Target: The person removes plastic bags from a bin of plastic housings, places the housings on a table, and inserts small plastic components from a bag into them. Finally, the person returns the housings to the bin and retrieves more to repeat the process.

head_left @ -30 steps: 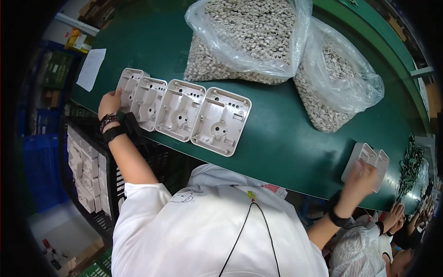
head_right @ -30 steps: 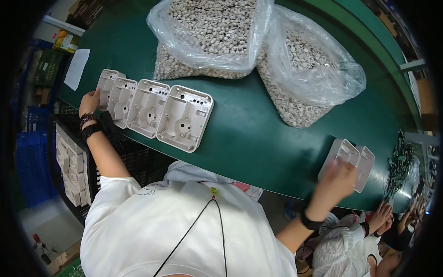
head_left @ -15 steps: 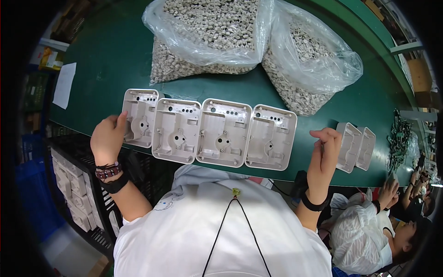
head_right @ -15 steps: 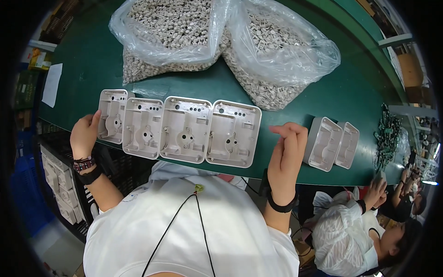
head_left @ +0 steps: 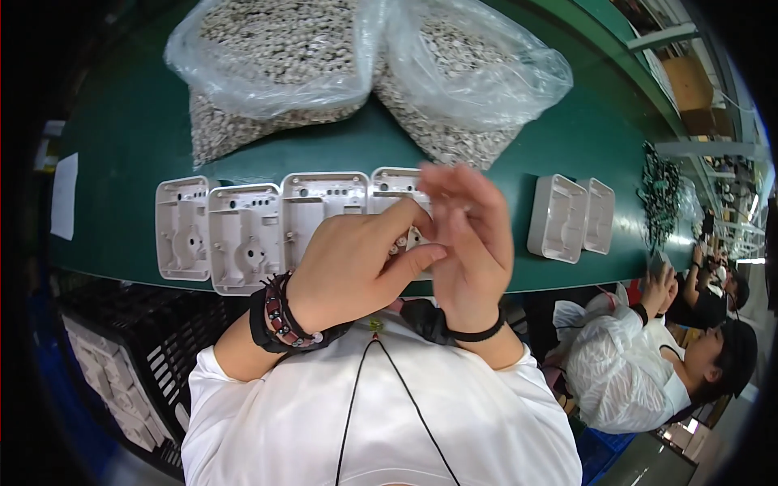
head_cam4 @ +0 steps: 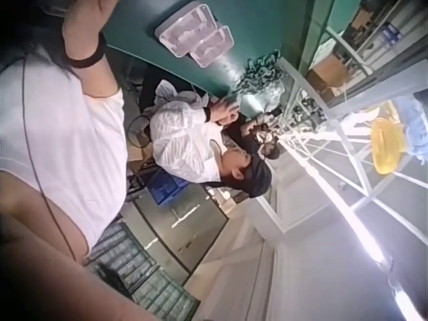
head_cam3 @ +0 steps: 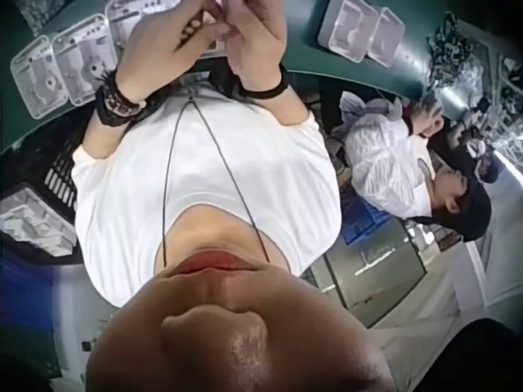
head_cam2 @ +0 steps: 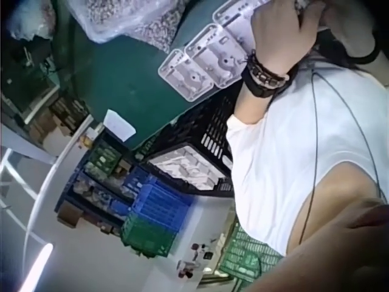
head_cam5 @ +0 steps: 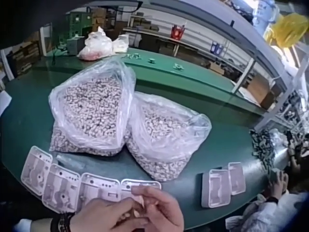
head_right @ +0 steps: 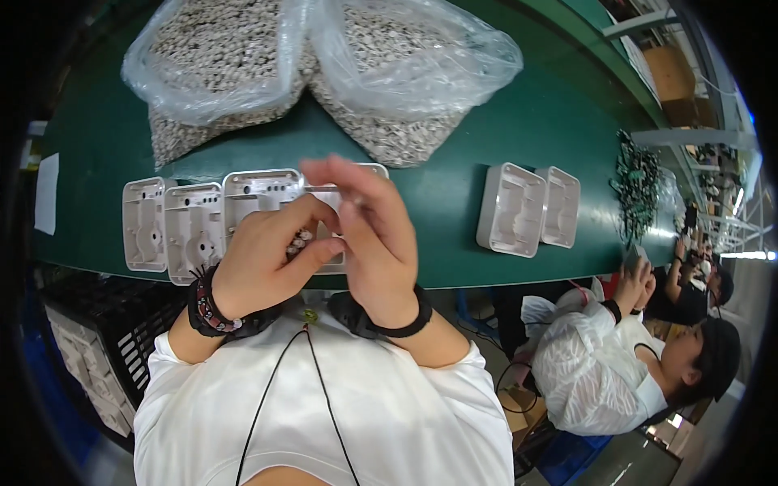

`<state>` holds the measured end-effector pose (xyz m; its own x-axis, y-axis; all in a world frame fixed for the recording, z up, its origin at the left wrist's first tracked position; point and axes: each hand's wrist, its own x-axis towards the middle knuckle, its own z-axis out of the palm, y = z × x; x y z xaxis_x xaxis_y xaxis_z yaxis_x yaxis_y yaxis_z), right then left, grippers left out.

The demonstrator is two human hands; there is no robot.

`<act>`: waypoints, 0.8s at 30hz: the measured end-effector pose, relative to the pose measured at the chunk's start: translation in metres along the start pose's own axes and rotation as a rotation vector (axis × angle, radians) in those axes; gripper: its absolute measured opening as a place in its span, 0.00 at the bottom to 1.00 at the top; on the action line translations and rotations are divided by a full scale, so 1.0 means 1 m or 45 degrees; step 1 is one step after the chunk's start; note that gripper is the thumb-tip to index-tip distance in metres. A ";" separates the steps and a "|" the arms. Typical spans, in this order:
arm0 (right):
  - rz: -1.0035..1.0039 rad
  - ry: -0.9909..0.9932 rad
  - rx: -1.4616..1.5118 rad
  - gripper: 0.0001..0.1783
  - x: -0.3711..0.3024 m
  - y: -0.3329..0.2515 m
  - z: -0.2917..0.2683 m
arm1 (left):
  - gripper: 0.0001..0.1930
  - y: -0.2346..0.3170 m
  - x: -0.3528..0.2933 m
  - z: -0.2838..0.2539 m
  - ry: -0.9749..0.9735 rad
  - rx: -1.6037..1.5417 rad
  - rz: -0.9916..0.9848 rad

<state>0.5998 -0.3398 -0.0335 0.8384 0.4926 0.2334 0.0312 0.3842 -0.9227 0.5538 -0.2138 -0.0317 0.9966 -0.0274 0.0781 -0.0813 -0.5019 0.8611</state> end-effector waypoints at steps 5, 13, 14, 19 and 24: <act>0.218 -0.140 0.437 0.25 0.001 0.009 -0.005 | 0.10 -0.003 0.001 0.005 0.127 -0.031 0.087; -0.050 -0.499 -0.581 0.14 0.004 0.014 -0.038 | 0.12 -0.017 -0.010 -0.016 -0.203 -0.527 -0.126; -0.044 -0.501 -0.579 0.14 0.003 0.013 -0.037 | 0.14 -0.020 -0.011 -0.019 -0.331 -0.707 -0.179; -0.363 -0.705 -0.919 0.11 0.008 0.005 -0.036 | 0.18 -0.040 -0.014 -0.025 -0.681 -0.916 -0.429; -0.771 -0.864 -1.311 0.13 0.028 -0.023 -0.037 | 0.13 -0.041 -0.022 -0.012 -0.342 -0.242 -0.110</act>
<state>0.6424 -0.3640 -0.0173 0.1304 0.8528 0.5056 0.9289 0.0731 -0.3630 0.5347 -0.1823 -0.0627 0.9663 -0.2314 -0.1129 0.0277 -0.3426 0.9391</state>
